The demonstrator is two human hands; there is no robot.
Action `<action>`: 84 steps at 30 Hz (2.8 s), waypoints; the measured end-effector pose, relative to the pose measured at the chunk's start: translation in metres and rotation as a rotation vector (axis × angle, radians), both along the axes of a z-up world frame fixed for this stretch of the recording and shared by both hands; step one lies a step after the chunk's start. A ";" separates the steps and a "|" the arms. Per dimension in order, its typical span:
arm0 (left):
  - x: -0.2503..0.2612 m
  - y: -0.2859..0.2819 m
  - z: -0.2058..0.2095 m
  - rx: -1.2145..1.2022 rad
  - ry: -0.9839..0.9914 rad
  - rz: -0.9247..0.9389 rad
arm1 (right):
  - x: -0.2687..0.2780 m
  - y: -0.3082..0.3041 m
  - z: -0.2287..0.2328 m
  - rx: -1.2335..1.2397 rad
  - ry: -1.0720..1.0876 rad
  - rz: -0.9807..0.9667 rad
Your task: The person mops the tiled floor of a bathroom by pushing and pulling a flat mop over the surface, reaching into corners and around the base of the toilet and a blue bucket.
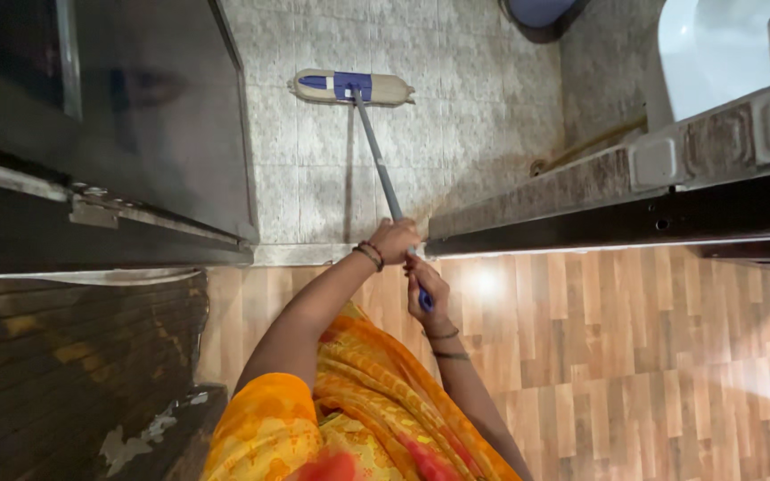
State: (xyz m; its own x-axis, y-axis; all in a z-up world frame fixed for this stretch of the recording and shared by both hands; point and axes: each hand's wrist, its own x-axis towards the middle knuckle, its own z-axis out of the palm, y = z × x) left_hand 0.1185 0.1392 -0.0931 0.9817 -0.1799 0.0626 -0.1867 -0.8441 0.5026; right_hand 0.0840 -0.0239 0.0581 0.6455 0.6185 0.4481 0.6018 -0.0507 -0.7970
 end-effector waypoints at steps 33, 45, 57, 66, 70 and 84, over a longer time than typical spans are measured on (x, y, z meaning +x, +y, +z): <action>-0.138 -0.194 0.137 -0.308 -0.137 -0.066 | -0.102 -0.183 0.119 0.135 -0.127 -0.084; -0.121 -0.099 0.126 -0.283 -0.180 -0.093 | -0.088 -0.103 0.089 0.025 -0.108 0.007; -0.034 0.030 0.016 -0.139 -0.118 0.037 | -0.028 0.025 0.003 -0.054 -0.043 0.037; -0.033 0.009 -0.004 0.035 0.022 0.101 | -0.042 0.008 0.016 -0.065 -0.026 0.066; -0.068 -0.043 0.021 -0.041 0.040 0.143 | -0.060 -0.045 0.032 -0.067 -0.015 0.095; -0.170 -0.221 0.133 -0.129 -0.027 -0.101 | -0.133 -0.227 0.106 -0.024 -0.034 0.047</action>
State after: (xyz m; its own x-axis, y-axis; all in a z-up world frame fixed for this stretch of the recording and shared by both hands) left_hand -0.0515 -0.0816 0.0394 0.9567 -0.2663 0.1173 -0.2820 -0.7491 0.5995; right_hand -0.0495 -0.2508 0.1640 0.6006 0.6582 0.4539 0.6303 -0.0404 -0.7753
